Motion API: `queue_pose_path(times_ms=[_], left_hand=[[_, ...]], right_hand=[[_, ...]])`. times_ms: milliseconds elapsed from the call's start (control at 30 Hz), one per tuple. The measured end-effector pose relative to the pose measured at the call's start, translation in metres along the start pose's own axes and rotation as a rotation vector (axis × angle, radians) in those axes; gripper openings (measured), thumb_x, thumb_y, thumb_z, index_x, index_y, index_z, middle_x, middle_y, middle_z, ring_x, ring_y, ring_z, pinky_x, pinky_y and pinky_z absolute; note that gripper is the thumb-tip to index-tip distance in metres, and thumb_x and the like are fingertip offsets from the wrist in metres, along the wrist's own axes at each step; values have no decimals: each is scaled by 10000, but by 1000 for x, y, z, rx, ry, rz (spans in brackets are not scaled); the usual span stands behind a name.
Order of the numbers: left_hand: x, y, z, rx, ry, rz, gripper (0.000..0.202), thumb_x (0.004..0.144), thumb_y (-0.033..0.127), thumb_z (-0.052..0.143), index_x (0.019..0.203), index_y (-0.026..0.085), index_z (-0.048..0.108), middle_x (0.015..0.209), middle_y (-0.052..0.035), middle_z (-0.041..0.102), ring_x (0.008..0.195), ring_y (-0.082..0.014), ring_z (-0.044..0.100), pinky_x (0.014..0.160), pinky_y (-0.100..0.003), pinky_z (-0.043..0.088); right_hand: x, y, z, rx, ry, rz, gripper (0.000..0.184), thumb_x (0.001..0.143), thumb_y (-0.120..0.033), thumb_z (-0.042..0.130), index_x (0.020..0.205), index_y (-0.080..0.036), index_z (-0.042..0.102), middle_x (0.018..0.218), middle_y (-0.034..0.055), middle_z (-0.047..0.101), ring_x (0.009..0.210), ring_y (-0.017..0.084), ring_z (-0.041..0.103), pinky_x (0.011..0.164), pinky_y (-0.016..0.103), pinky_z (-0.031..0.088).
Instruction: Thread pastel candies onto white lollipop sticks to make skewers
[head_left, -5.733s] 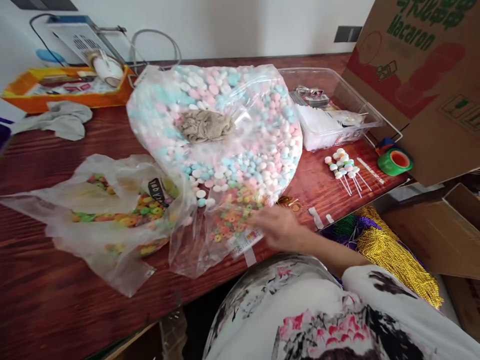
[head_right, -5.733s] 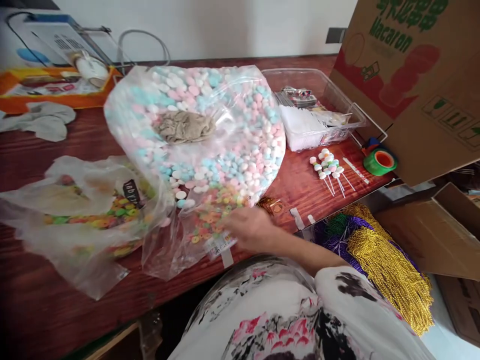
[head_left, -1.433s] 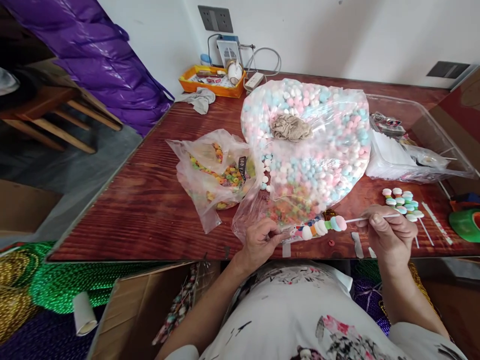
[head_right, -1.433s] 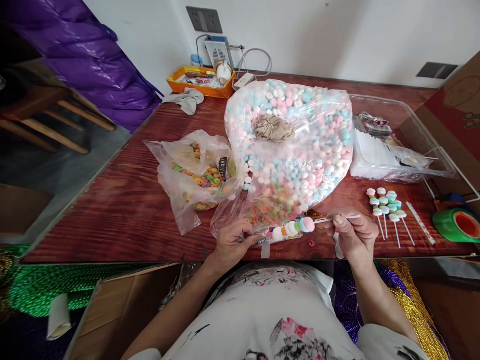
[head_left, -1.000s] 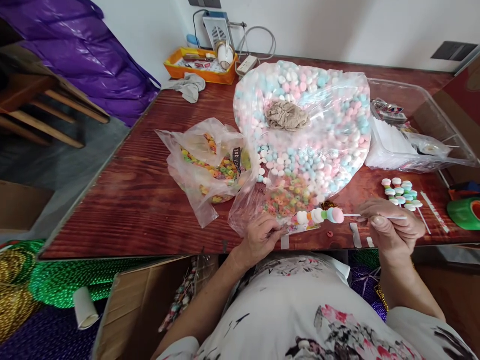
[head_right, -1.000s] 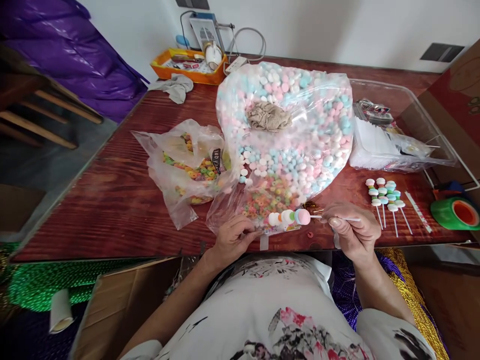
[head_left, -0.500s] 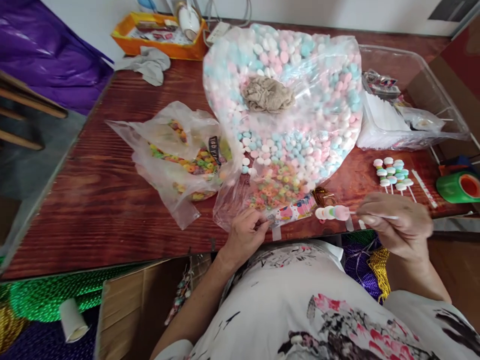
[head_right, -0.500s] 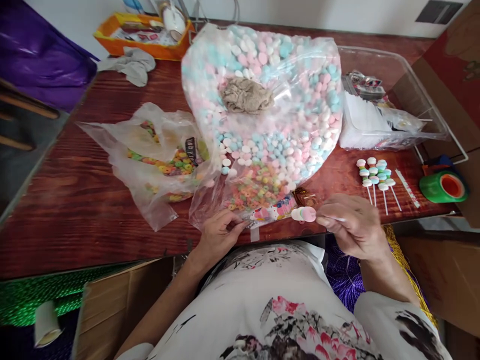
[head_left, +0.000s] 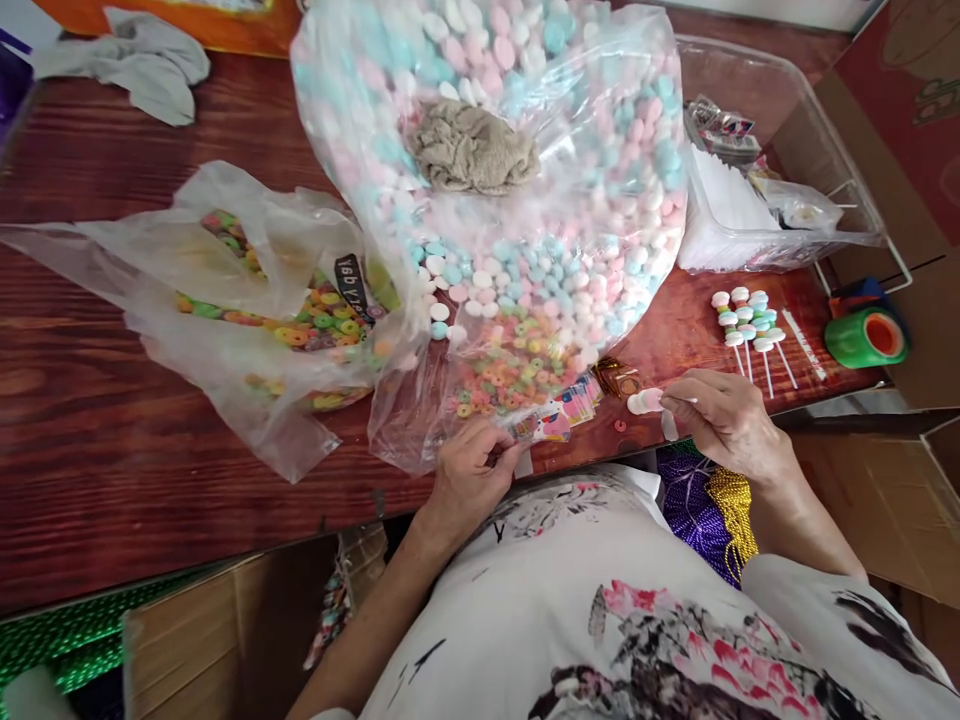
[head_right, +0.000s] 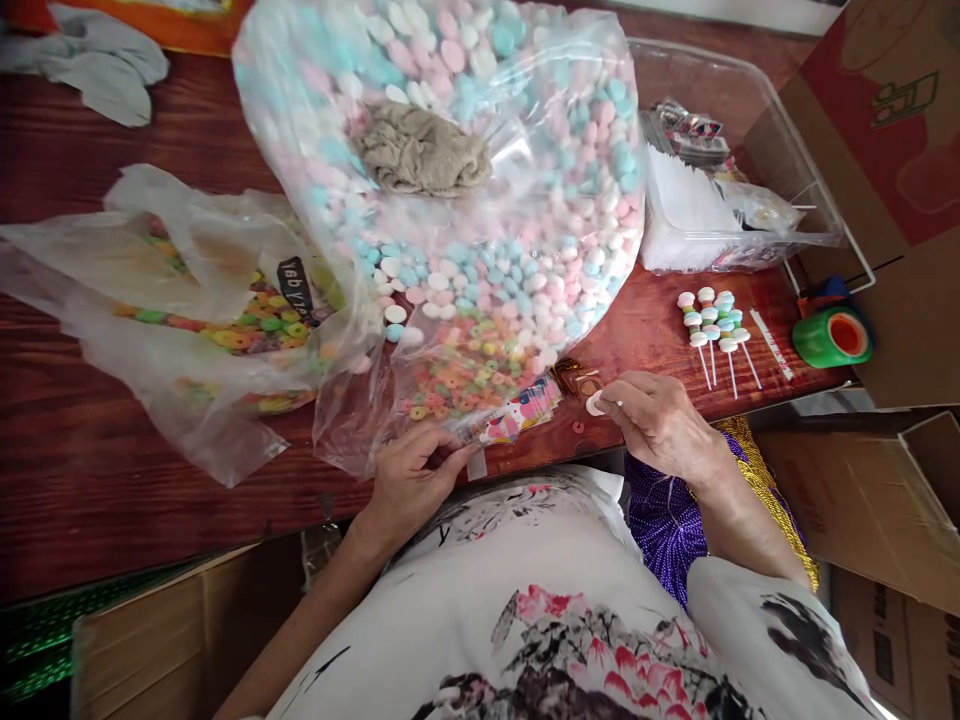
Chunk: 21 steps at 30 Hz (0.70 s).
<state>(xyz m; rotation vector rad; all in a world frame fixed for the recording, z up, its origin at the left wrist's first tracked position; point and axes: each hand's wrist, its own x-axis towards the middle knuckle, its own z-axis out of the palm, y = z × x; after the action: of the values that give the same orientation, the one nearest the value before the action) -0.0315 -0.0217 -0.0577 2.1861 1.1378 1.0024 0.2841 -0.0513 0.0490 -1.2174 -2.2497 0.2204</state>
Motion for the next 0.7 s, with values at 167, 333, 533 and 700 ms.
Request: queue_pose_path(times_ms=[167,333,533,700], left_hand=[[-5,-1,2,0,-14,-3,245,858,207,703,680,188,536,625,41,527,593,-110,492,567,-248,380],[-1,1,1,87,-36,75,185,858,172,676,715,187,560,703,-5,589,689,-156,539,639,-295,447],[24,28,26,45,-274,513,149,840,40,551,772,166,588,1198,-123,668,1092,-252,580,942,-407,508],[42,45,73,-30,-528,661,137,844,37,523,851,137,617,1142,-170,685,1134,-269,608,962,-405,518]], right_hand=[[-10,9,9,94,121,85,182,919,-64,570,975,-225,634,799,3,705,696,133,652,654,270,515],[-23,12,12,137,224,141,244,882,-51,601,1002,-257,654,783,-10,696,685,146,657,638,296,523],[-27,6,16,181,221,130,302,867,-37,613,1037,-282,655,816,-12,704,719,151,665,687,329,550],[-36,7,23,285,285,250,214,878,-70,632,946,-264,691,793,-14,695,691,137,658,655,308,540]])
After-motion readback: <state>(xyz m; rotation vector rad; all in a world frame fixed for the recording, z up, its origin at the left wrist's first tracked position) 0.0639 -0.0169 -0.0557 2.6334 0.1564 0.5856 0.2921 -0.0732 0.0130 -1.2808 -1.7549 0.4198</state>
